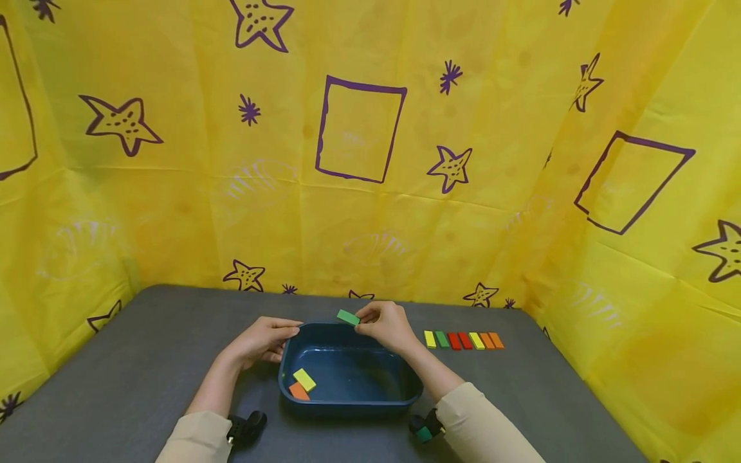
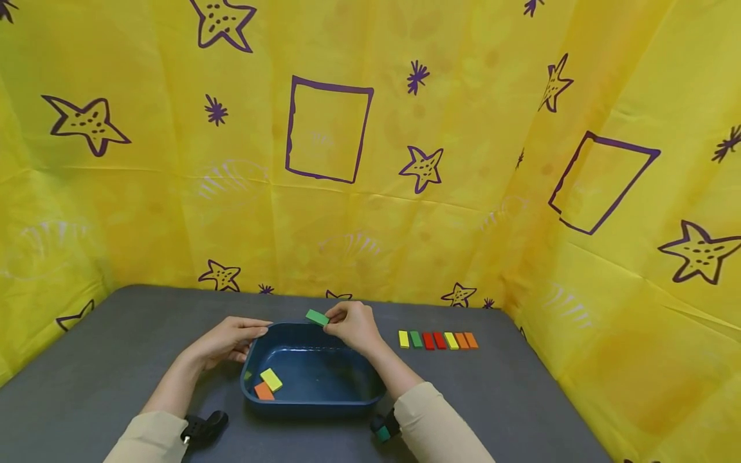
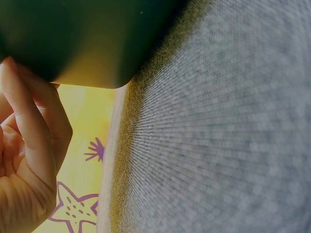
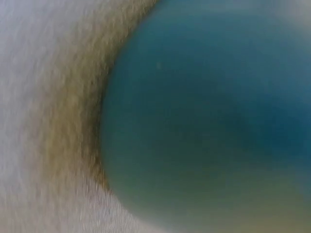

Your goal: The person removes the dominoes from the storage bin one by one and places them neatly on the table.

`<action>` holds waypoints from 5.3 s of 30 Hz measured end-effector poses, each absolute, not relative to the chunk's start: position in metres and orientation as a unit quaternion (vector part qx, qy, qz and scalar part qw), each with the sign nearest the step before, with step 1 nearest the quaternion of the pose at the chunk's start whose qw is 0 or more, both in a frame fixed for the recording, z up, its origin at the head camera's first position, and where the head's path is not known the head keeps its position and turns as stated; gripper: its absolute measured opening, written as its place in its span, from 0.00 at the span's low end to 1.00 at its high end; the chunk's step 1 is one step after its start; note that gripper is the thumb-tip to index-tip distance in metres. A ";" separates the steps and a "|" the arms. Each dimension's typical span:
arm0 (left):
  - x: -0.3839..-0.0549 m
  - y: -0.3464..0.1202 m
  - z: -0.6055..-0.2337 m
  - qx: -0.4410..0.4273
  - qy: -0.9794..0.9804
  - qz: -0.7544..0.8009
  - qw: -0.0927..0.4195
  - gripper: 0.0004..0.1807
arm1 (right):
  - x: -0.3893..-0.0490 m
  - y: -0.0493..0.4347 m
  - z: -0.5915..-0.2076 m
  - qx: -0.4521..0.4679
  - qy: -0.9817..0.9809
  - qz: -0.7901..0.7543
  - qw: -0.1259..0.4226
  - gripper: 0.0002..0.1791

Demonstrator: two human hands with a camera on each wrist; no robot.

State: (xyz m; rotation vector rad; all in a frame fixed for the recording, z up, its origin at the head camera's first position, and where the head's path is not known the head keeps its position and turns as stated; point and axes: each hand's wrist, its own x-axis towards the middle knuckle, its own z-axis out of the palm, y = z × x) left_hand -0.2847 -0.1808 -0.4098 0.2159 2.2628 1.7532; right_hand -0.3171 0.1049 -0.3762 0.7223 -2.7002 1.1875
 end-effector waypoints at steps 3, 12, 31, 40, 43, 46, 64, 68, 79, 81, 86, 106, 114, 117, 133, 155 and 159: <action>-0.285 -0.181 -0.410 0.075 0.781 0.605 0.135 0.28 | -0.321 0.112 -0.375 0.222 -0.887 0.400 0.067 0.10; -0.284 -0.181 -0.409 0.073 0.782 0.605 0.134 0.28 | -0.329 0.139 -0.375 0.163 -0.887 0.425 0.083 0.09; -0.285 -0.181 -0.410 0.070 0.783 0.602 0.137 0.28 | -0.345 0.212 -0.382 0.049 -0.883 0.446 0.136 0.14; -0.286 -0.179 -0.409 0.058 0.788 0.598 0.135 0.28 | -0.348 0.251 -0.386 0.007 -0.891 0.421 0.169 0.16; -0.286 -0.179 -0.409 0.057 0.789 0.597 0.133 0.28 | -0.349 0.265 -0.388 -0.013 -0.894 0.411 0.180 0.16; -0.286 -0.179 -0.409 0.057 0.789 0.596 0.133 0.28 | -0.350 0.278 -0.391 -0.035 -0.897 0.401 0.184 0.18; -0.285 -0.182 -0.409 0.073 0.785 0.600 0.133 0.29 | -0.351 0.343 -0.403 -0.163 -0.864 0.430 0.204 0.21; -0.284 -0.183 -0.409 0.079 0.783 0.602 0.132 0.29 | -0.347 0.357 -0.409 -0.187 -0.869 0.402 0.222 0.21; -0.286 -0.181 -0.409 0.076 0.786 0.600 0.133 0.28 | -0.338 0.380 -0.428 -0.223 -0.879 0.371 0.201 0.21; -0.286 -0.181 -0.409 0.072 0.787 0.599 0.133 0.28 | -0.339 0.384 -0.430 -0.216 -0.887 0.361 0.190 0.22; -0.286 -0.180 -0.409 0.064 0.788 0.598 0.134 0.28 | -0.339 0.390 -0.431 -0.183 -0.914 0.329 0.152 0.22; -0.286 -0.180 -0.408 0.064 0.791 0.594 0.133 0.28 | -0.344 0.391 -0.434 -0.139 -0.935 0.298 0.131 0.22; -0.286 -0.180 -0.408 0.065 0.791 0.593 0.132 0.28 | -0.342 0.391 -0.432 -0.128 -0.941 0.289 0.122 0.21; -0.286 -0.180 -0.408 0.063 0.792 0.593 0.132 0.28 | -0.342 0.390 -0.432 -0.133 -0.941 0.289 0.119 0.21; -0.286 -0.180 -0.409 0.062 0.791 0.595 0.129 0.27 | -0.343 0.393 -0.429 -0.117 -0.948 0.281 0.097 0.24; -0.288 -0.181 -0.409 0.064 0.790 0.595 0.134 0.28 | -0.352 0.349 -0.395 -0.108 -0.918 0.353 0.145 0.21; -0.288 -0.181 -0.410 0.063 0.789 0.596 0.135 0.28 | -0.353 0.331 -0.386 -0.076 -0.920 0.362 0.126 0.20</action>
